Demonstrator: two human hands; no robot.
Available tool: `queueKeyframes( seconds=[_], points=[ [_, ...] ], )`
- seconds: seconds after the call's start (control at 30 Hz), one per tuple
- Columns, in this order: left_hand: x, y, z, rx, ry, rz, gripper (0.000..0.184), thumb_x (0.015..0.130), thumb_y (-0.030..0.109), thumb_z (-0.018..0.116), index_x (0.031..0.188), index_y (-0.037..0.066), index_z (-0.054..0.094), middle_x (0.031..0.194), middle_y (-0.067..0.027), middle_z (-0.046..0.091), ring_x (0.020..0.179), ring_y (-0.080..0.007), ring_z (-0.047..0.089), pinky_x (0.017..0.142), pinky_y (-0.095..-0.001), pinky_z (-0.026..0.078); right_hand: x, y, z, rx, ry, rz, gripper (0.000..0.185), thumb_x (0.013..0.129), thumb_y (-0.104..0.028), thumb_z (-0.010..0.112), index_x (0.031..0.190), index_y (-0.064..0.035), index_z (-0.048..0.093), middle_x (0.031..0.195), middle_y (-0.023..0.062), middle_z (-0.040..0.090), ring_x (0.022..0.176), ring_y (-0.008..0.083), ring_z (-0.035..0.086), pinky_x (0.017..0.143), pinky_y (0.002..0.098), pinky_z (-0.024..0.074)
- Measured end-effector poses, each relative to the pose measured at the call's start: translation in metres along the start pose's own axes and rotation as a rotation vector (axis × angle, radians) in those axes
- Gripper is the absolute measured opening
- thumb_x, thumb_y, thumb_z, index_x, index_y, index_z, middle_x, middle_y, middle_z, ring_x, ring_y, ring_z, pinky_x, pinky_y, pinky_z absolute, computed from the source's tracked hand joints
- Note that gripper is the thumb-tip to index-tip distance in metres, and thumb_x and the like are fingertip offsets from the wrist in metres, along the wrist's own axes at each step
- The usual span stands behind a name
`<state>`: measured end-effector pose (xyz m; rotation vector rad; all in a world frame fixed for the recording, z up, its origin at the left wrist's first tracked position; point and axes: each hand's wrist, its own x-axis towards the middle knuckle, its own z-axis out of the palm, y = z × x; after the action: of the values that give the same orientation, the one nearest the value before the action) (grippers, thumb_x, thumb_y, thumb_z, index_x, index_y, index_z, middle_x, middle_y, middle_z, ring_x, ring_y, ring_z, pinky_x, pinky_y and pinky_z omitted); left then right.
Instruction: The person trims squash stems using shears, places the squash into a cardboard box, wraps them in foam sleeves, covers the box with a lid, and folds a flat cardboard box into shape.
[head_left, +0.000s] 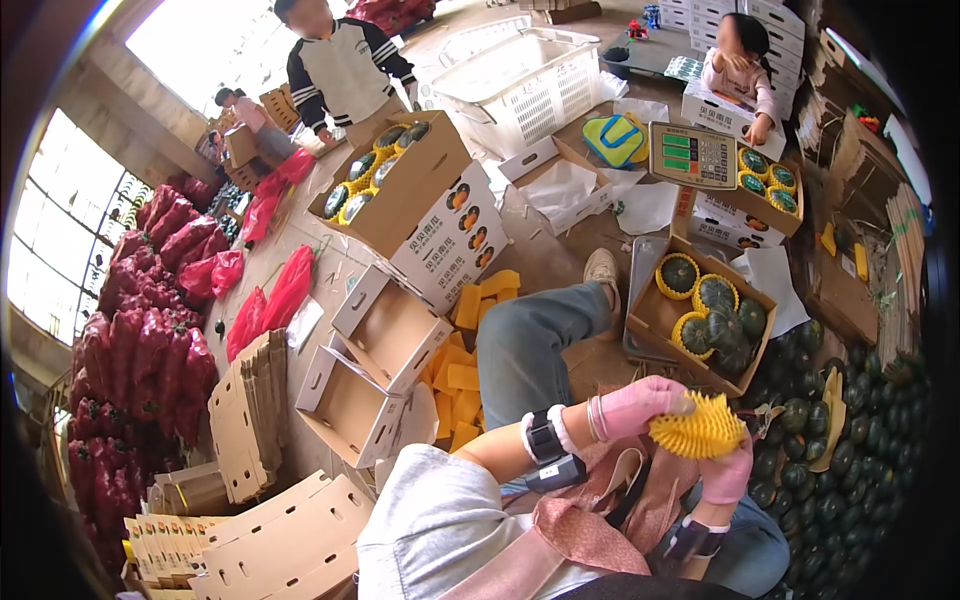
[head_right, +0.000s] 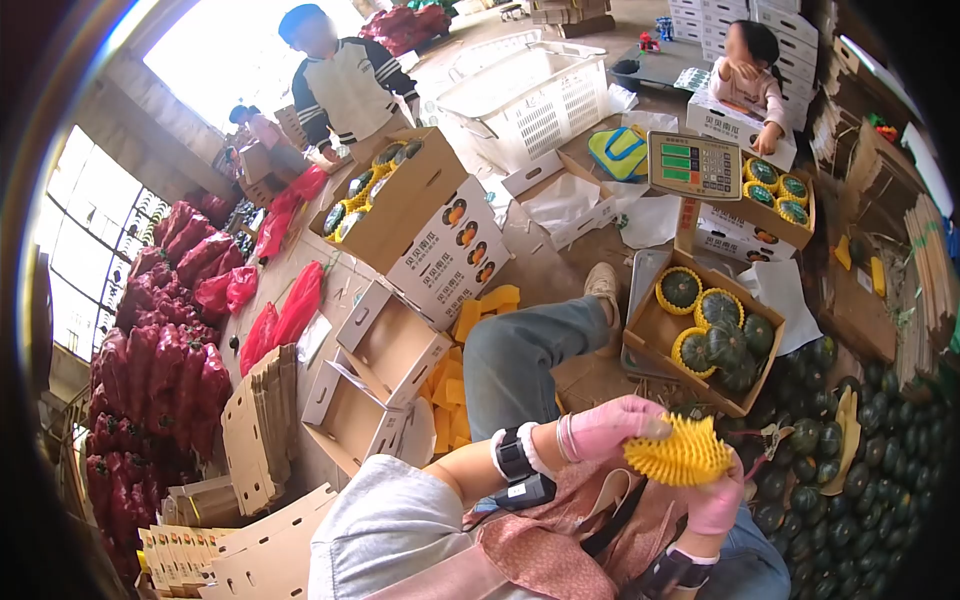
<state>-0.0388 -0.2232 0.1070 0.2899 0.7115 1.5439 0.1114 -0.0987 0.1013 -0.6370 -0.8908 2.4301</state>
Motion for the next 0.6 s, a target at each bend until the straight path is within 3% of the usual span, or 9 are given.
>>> queueKeyframes(
  seconds=[0.03,0.1,0.17,0.27,0.3,0.37,0.43,0.53,0.6],
  points=[
    [0.002,-0.004,-0.010,0.059,-0.098,-0.037,0.020,0.088,0.019,0.058,0.097,0.000,0.061,0.104,-0.0052,0.059,0.094,-0.0136,0.055,0.082,-0.0260,0.045,0.000,0.002,-0.005,-0.035,-0.056,-0.033,0.023,0.068,-0.003,0.068,0.087,-0.0004,0.057,0.087,0.0072,0.063,0.081,0.0175,0.059,0.075,0.0295,0.0478],
    [0.005,-0.003,-0.015,0.292,-0.187,0.200,0.022,0.088,0.019,0.058,0.099,0.000,0.060,0.106,-0.0065,0.059,0.096,-0.0161,0.056,0.084,-0.0287,0.044,-0.001,0.008,-0.026,-0.103,-0.161,-0.097,0.028,0.068,-0.008,0.072,0.091,-0.0007,0.058,0.095,0.0098,0.064,0.087,0.0192,0.061,0.079,0.0321,0.0488],
    [0.003,0.005,-0.005,0.461,-0.180,0.436,0.026,0.088,0.022,0.058,0.101,-0.001,0.058,0.107,-0.0096,0.058,0.098,-0.0203,0.056,0.086,-0.0330,0.043,0.000,0.010,-0.036,-0.676,-0.183,-0.278,0.029,0.068,-0.009,0.073,0.091,-0.0010,0.058,0.096,0.0091,0.063,0.088,0.0190,0.060,0.080,0.0320,0.0478],
    [0.005,0.008,-0.007,0.867,-0.152,0.433,0.026,0.088,0.021,0.058,0.101,-0.001,0.057,0.103,-0.0117,0.059,0.097,-0.0210,0.056,0.085,-0.0326,0.043,-0.003,0.024,-0.033,-0.550,-0.071,-0.183,0.023,0.076,-0.010,0.066,0.095,-0.0016,0.057,0.097,0.0065,0.059,0.092,0.0160,0.055,0.082,0.0299,0.0443],
    [0.004,0.010,-0.009,0.988,-0.033,0.312,0.025,0.086,0.020,0.061,0.099,-0.002,0.058,0.101,-0.0131,0.059,0.096,-0.0231,0.056,0.084,-0.0322,0.044,0.005,0.033,-0.026,-0.361,0.072,-0.059,0.017,0.079,-0.006,0.059,0.095,-0.0014,0.057,0.095,0.0053,0.058,0.090,0.0138,0.054,0.080,0.0275,0.0440],
    [0.007,0.011,-0.010,1.089,-0.002,0.503,0.022,0.079,0.017,0.068,0.091,-0.001,0.061,0.097,-0.0135,0.059,0.089,-0.0261,0.057,0.077,-0.0329,0.046,0.015,0.023,-0.002,-0.413,-0.031,-0.089,0.021,0.081,0.001,0.050,0.101,-0.0003,0.053,0.100,0.0047,0.055,0.093,0.0115,0.053,0.080,0.0250,0.0439],
    [0.008,0.003,-0.005,1.184,0.091,0.552,0.019,0.073,0.012,0.072,0.084,-0.001,0.063,0.091,-0.0122,0.058,0.082,-0.0242,0.056,0.072,-0.0316,0.045,0.012,0.027,0.009,-0.230,-0.082,-0.086,0.030,0.085,-0.008,0.056,0.113,0.0000,0.051,0.105,0.0039,0.056,0.097,0.0107,0.052,0.083,0.0233,0.0419],
    [0.012,-0.007,-0.008,1.152,0.168,0.605,0.016,0.072,0.008,0.072,0.081,0.000,0.062,0.086,-0.0087,0.054,0.083,-0.0228,0.054,0.073,-0.0302,0.043,0.011,0.028,0.000,-0.345,-0.151,-0.034,0.027,0.085,-0.016,0.060,0.107,-0.0003,0.056,0.098,0.0018,0.059,0.090,0.0078,0.054,0.078,0.0217,0.0435],
    [0.013,-0.013,-0.019,0.896,0.017,0.464,0.018,0.075,0.008,0.070,0.090,0.002,0.061,0.089,-0.0062,0.054,0.086,-0.0195,0.052,0.080,-0.0292,0.041,0.011,0.038,-0.008,-0.287,-0.080,0.004,0.017,0.082,-0.014,0.060,0.093,-0.0014,0.058,0.089,0.0002,0.059,0.081,0.0058,0.054,0.071,0.0196,0.0429]
  ],
)
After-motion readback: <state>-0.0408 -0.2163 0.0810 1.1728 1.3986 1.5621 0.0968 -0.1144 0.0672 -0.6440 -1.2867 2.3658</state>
